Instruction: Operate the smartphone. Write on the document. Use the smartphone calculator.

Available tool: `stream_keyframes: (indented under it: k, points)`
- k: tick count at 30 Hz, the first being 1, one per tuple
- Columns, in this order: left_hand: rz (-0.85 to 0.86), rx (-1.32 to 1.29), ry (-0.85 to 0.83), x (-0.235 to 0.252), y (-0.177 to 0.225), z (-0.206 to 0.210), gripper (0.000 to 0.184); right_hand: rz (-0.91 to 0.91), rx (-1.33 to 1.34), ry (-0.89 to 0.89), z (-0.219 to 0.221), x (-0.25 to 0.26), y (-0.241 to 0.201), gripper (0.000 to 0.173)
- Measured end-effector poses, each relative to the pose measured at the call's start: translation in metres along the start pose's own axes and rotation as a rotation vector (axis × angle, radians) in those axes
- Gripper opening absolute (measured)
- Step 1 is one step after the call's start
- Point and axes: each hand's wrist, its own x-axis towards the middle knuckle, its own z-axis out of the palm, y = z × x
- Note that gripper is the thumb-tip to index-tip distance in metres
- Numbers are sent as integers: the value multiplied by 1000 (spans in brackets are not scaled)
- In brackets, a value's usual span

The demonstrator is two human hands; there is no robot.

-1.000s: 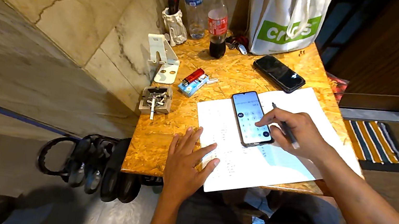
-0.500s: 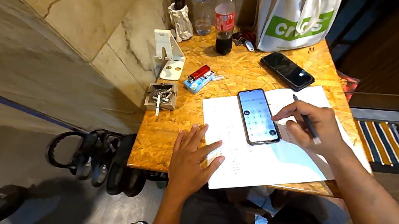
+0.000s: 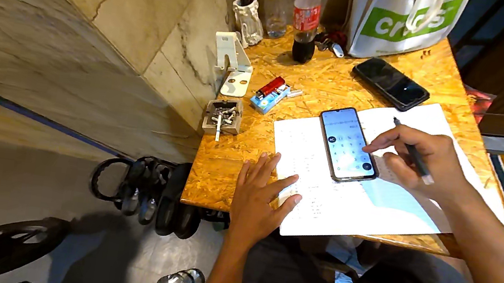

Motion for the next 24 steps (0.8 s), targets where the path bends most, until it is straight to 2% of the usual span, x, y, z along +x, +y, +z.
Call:
stream_keyframes:
  k: [24]
  points:
    - [0, 11, 1, 0, 0, 0, 36, 28, -11, -14, 2, 0, -1, 27]
